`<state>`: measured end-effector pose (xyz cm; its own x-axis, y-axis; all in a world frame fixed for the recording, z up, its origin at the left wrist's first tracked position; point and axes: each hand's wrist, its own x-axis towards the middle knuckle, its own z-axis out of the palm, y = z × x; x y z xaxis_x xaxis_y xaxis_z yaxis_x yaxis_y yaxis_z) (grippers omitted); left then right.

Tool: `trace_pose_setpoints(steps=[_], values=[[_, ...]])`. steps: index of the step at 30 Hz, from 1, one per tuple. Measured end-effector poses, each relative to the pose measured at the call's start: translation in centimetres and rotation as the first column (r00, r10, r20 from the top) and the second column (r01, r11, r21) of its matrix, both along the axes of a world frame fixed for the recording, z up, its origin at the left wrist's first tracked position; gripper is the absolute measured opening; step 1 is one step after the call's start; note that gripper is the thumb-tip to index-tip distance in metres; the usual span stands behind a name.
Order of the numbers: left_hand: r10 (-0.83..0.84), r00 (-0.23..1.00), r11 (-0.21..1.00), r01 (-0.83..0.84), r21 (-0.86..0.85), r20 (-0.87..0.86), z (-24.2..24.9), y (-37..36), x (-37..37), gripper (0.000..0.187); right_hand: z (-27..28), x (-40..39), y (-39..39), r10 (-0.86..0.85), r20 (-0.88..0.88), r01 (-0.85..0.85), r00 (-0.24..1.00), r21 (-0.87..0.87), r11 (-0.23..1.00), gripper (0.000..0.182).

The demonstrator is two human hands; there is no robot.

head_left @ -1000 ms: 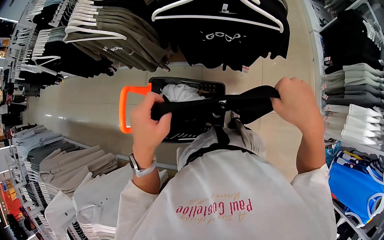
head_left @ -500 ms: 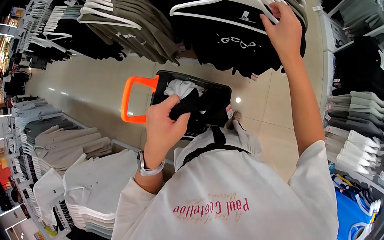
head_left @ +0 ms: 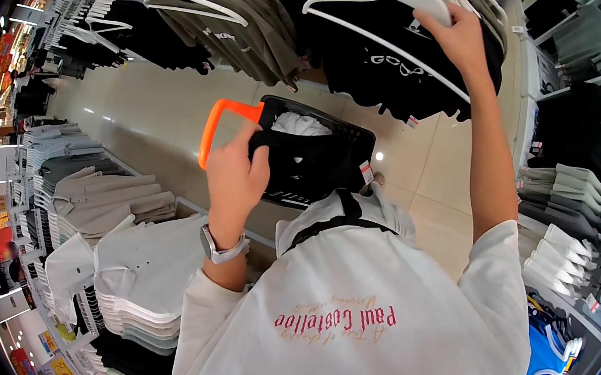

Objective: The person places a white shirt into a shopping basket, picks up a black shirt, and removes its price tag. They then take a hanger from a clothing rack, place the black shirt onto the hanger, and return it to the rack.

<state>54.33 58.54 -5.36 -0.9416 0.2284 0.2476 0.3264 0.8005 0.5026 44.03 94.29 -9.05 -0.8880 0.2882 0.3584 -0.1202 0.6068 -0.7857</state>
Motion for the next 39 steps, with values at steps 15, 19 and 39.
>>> trace_pose_setpoints(steps=[15, 19, 39], values=[[0.054, 0.994, 0.986, -0.037, -0.164, 0.096, -1.4, -0.8, -1.3, 0.028, -0.6, 13.7, 3.5, 0.344, 0.233, -0.257, 0.910, -0.336, 0.906, 0.025], [-0.044, 0.991, 0.992, 0.059, -0.116, 0.129, -1.6, 0.0, -1.3, 0.025, -1.9, 15.3, 0.9, 0.388, 0.196, -0.283, 0.901, -0.412, 0.866, 0.018], [-0.121, 0.988, 0.982, 0.133, -0.135, 0.099, 0.2, 1.0, -1.1, 0.021, -0.9, 17.3, -0.6, 0.336, 0.109, -0.264, 0.936, -0.415, 0.871, 0.016]])
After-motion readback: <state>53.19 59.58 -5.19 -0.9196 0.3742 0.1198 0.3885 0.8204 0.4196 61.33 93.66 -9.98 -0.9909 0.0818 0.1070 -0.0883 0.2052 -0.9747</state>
